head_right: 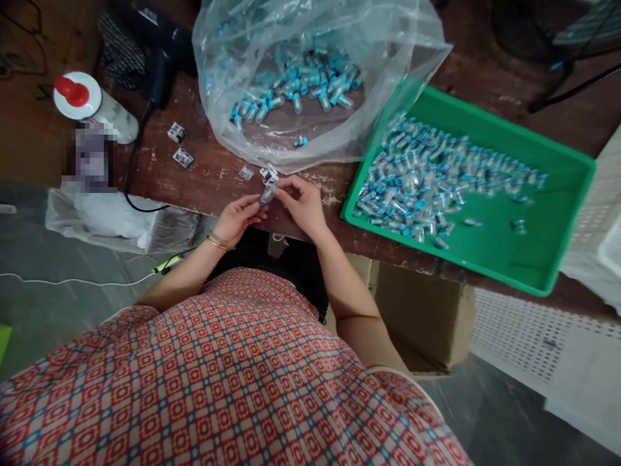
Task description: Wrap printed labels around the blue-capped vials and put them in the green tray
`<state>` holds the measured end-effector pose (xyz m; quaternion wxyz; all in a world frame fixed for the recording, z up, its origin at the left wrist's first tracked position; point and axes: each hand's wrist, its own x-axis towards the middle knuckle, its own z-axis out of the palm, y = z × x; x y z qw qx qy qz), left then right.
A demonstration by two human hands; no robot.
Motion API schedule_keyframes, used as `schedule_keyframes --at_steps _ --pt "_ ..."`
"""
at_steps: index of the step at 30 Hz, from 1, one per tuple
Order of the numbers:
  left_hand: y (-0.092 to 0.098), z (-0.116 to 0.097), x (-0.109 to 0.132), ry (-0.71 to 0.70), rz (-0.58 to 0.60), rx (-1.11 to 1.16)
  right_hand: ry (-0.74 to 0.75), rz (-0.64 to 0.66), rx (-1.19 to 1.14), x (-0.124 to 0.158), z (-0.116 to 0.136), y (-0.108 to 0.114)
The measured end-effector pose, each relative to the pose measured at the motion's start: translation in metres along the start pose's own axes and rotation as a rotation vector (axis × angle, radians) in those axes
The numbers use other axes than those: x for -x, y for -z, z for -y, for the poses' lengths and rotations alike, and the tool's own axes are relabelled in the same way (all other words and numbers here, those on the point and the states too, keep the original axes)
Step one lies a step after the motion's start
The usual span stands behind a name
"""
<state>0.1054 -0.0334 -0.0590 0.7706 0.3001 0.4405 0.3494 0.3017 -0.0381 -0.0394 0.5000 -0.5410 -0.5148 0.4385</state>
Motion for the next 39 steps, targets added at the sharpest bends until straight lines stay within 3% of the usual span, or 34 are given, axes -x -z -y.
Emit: schedule_keyframes --at_steps 6,10,14,20,24,31,39 --pt "0.004 0.003 0.000 0.137 0.057 -0.011 -0.068 0.051 0.035 0.019 -0.018 -0.007" --pt "0.006 0.006 0.000 0.219 0.077 0.068 0.003 0.002 0.126 0.037 -0.020 -0.018" --pt "-0.001 0.008 0.005 0.173 0.067 0.075 0.060 -0.079 0.215 0.047 -0.018 -0.024" --pt "-0.009 0.008 0.010 0.117 0.074 0.092 0.038 -0.037 0.290 0.046 -0.014 -0.018" --pt "-0.009 0.008 0.010 0.120 0.080 0.103 0.044 -0.027 0.252 0.047 -0.016 -0.021" --pt "-0.016 0.007 0.009 0.119 0.082 0.160 0.024 -0.178 0.155 0.055 -0.013 -0.022" --pt "-0.019 0.008 0.014 0.190 0.090 0.123 -0.078 -0.081 -0.012 0.061 -0.013 -0.016"
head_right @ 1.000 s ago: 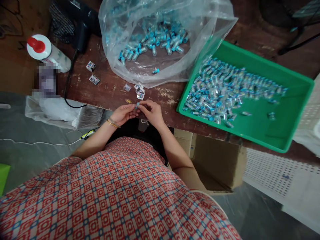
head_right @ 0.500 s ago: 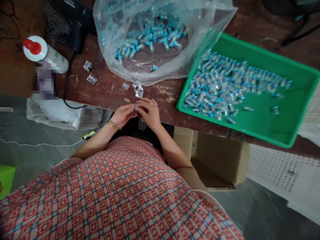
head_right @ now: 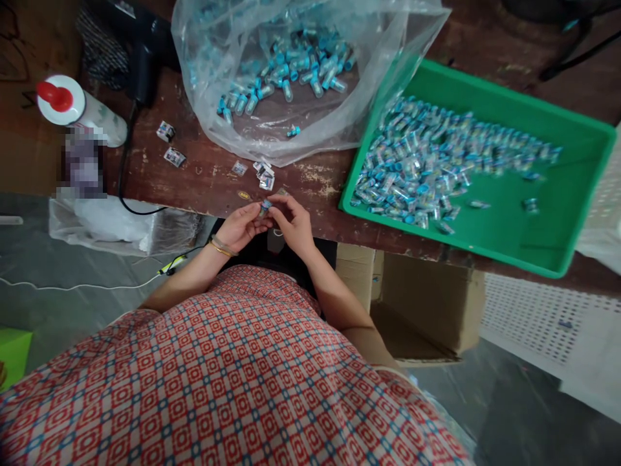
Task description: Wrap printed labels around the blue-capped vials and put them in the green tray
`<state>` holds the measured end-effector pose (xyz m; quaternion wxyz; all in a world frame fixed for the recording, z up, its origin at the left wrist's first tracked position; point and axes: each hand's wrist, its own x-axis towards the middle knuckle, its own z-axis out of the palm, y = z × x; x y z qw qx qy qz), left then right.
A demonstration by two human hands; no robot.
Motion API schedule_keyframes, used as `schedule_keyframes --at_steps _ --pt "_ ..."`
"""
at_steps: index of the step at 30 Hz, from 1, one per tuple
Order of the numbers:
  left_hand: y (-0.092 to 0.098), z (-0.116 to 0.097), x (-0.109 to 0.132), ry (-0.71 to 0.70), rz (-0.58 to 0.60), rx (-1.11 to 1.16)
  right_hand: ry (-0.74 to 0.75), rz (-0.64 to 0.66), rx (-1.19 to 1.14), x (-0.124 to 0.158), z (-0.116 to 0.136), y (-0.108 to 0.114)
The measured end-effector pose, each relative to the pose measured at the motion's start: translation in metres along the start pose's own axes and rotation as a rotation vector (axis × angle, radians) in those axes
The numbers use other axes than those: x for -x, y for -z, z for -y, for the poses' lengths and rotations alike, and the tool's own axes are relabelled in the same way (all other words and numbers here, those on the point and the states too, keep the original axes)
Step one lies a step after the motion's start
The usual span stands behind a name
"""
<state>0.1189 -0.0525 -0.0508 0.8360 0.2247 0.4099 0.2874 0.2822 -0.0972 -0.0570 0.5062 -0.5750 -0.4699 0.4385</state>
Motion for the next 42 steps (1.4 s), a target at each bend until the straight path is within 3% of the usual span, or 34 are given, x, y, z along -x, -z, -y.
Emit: schedule_keyframes --at_steps 4,6,8,11,12,14,16,19,20,23,28,33,36,38,40,42 --pt "-0.002 0.002 0.001 -0.003 0.014 -0.038 -0.025 0.033 -0.052 0.001 0.003 -0.009" --pt "-0.002 0.002 0.001 -0.004 0.022 -0.057 0.015 0.018 -0.036 -0.002 0.008 0.007" --pt "0.000 0.001 0.001 -0.015 0.005 -0.075 0.114 -0.150 0.082 -0.007 0.013 0.048" --pt "0.009 -0.004 -0.002 -0.065 -0.071 -0.099 0.292 -0.649 0.498 -0.016 0.011 0.140" --pt "0.013 -0.005 -0.004 -0.082 -0.102 -0.109 0.309 -0.756 0.677 -0.018 0.007 0.167" --pt "0.019 -0.007 -0.009 -0.103 -0.157 -0.138 0.292 -0.824 0.989 -0.021 -0.003 0.195" --pt "0.023 -0.007 -0.016 -0.107 -0.188 -0.175 0.284 -0.720 1.096 -0.022 -0.016 0.177" --pt "0.021 -0.002 -0.025 -0.108 -0.184 -0.234 0.298 -0.196 0.894 -0.024 -0.041 0.094" --pt "0.020 0.000 -0.027 -0.111 -0.177 -0.254 0.284 -0.080 0.846 -0.026 -0.049 0.065" --pt "0.020 0.004 -0.028 -0.115 -0.177 -0.305 0.199 -0.029 0.807 -0.029 -0.067 0.012" --pt "0.024 -0.001 -0.029 -0.052 -0.171 -0.293 0.236 -0.038 0.670 -0.030 -0.053 0.008" --pt "0.020 -0.013 -0.035 -0.257 -0.087 -0.346 0.159 -0.014 0.309 -0.037 -0.020 0.000" --pt "0.022 -0.018 -0.037 -0.312 -0.100 -0.430 0.098 0.045 0.143 -0.051 -0.013 -0.006" --pt "0.026 -0.020 -0.037 -0.431 -0.193 -0.528 0.056 0.024 0.071 -0.059 -0.011 -0.010" --pt "0.032 -0.023 -0.037 -0.662 -0.331 -0.733 -0.048 0.010 -0.028 -0.065 -0.008 -0.016" --pt "0.041 -0.026 -0.036 -0.898 -0.424 -1.015 -0.211 0.096 -0.147 -0.068 -0.005 -0.024"
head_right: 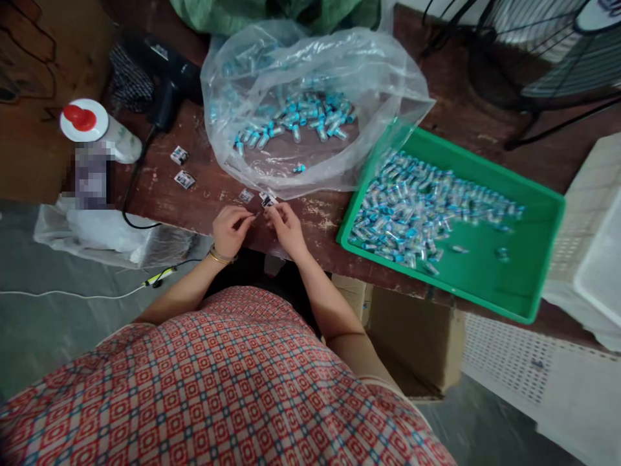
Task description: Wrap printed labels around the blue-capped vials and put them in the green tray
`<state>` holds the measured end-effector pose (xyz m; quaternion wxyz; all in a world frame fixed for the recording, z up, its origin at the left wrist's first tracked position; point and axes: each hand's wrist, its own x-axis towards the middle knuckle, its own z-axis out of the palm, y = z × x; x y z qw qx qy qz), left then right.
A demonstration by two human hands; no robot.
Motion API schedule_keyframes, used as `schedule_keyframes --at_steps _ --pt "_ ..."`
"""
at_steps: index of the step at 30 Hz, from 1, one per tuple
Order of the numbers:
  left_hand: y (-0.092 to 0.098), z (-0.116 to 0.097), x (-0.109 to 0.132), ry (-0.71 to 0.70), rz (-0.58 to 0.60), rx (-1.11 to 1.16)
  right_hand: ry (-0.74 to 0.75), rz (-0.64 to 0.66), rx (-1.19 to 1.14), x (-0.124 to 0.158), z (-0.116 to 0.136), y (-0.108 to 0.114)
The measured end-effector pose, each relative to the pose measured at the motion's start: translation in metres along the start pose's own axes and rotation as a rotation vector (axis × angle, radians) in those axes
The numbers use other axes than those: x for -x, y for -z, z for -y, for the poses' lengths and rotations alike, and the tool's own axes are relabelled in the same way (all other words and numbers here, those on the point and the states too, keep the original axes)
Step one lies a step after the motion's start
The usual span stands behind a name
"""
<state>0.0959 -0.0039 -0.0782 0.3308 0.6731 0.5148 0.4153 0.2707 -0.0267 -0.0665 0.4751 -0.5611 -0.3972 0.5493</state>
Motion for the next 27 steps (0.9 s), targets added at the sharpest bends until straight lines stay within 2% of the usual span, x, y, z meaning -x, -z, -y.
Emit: schedule_keyframes --at_steps 3,6,8,10,12,14,16,18,20,22,23,25,27 --pt "0.007 0.009 0.001 -0.262 0.024 -0.282 -0.141 0.119 -0.111 -0.003 0.003 -0.012" --pt "0.010 0.013 0.005 -0.312 0.087 -0.319 -0.069 0.069 -0.096 -0.007 0.007 -0.013" --pt "0.011 0.011 0.005 -0.211 0.075 -0.207 -0.020 0.100 -0.039 -0.009 0.010 -0.008" --pt "0.013 0.008 0.003 -0.011 0.075 -0.007 0.016 0.204 0.048 -0.009 0.014 -0.001" --pt "0.016 0.007 -0.003 0.210 0.185 0.208 0.056 0.326 0.185 -0.008 0.020 0.003" --pt "0.019 0.007 -0.010 0.366 0.330 0.356 0.099 0.417 0.345 -0.013 0.028 0.007" --pt "0.021 0.008 -0.015 0.464 0.354 0.427 0.168 0.436 0.469 -0.033 0.035 0.012" --pt "0.021 0.008 -0.017 0.545 0.263 0.494 0.275 0.295 0.540 -0.072 0.040 0.021" --pt "0.021 0.007 -0.017 0.618 0.180 0.582 0.372 -0.005 0.624 -0.126 0.040 0.034" --pt "0.021 0.004 -0.014 0.673 0.159 0.661 0.362 -0.262 0.797 -0.183 0.033 0.049" --pt "0.022 0.002 -0.012 0.694 0.162 0.689 0.321 -0.318 0.884 -0.207 0.029 0.055" --pt "0.024 -0.001 -0.008 0.730 0.170 0.732 0.258 -0.337 1.011 -0.240 0.019 0.066" --pt "0.028 -0.002 -0.005 0.754 0.154 0.759 0.255 -0.289 1.051 -0.251 0.013 0.070"
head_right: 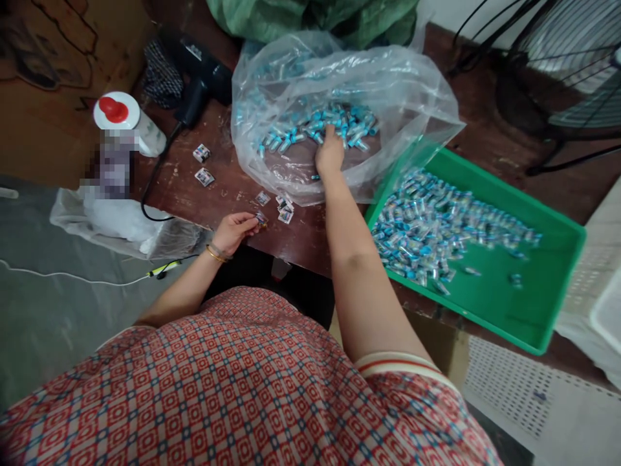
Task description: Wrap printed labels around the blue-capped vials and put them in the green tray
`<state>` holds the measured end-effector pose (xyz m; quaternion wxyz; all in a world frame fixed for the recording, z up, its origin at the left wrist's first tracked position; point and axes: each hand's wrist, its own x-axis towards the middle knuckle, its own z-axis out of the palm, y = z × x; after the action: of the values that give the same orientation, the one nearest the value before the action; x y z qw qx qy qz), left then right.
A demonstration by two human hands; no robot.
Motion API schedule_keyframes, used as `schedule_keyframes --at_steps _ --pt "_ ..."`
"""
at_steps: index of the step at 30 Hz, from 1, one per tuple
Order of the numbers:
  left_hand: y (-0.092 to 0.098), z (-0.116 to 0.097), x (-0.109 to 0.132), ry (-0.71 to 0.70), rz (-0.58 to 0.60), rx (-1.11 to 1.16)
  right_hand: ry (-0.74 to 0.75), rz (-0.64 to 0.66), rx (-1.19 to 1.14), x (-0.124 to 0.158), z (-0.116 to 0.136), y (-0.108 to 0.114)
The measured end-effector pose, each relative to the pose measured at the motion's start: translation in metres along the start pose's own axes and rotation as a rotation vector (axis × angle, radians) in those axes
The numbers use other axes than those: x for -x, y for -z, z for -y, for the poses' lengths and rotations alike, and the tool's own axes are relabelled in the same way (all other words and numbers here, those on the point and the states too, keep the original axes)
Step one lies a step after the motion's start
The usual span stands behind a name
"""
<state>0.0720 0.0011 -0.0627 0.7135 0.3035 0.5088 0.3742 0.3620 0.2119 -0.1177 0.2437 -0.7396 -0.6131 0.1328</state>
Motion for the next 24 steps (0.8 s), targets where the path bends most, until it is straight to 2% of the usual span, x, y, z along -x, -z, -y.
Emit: schedule_keyframes --at_steps 3,7,10,13,16,18,21,24 --pt "0.005 0.000 0.002 -0.029 -0.052 0.030 0.078 0.021 -0.148 0.024 0.003 0.008" --pt "0.005 0.004 -0.001 -0.080 -0.090 0.057 0.122 0.173 -0.626 0.104 0.029 0.032" --pt "-0.003 0.008 -0.001 -0.052 -0.028 0.088 0.068 0.298 -0.946 0.169 0.053 0.047" --pt "-0.014 0.010 0.003 -0.011 0.060 0.099 -0.012 0.318 -1.128 0.209 0.070 0.057" --pt "-0.021 0.010 0.009 -0.019 0.120 0.078 -0.016 0.299 -1.163 0.225 0.074 0.065" --pt "-0.024 0.009 0.014 -0.036 0.126 0.051 0.011 0.247 -1.094 0.230 0.073 0.070" --pt "-0.026 0.008 0.019 -0.084 0.068 -0.024 0.064 0.134 -0.894 0.238 0.072 0.077" --pt "-0.029 0.008 0.024 -0.187 -0.007 -0.164 0.099 0.208 -0.776 0.250 0.076 0.080"
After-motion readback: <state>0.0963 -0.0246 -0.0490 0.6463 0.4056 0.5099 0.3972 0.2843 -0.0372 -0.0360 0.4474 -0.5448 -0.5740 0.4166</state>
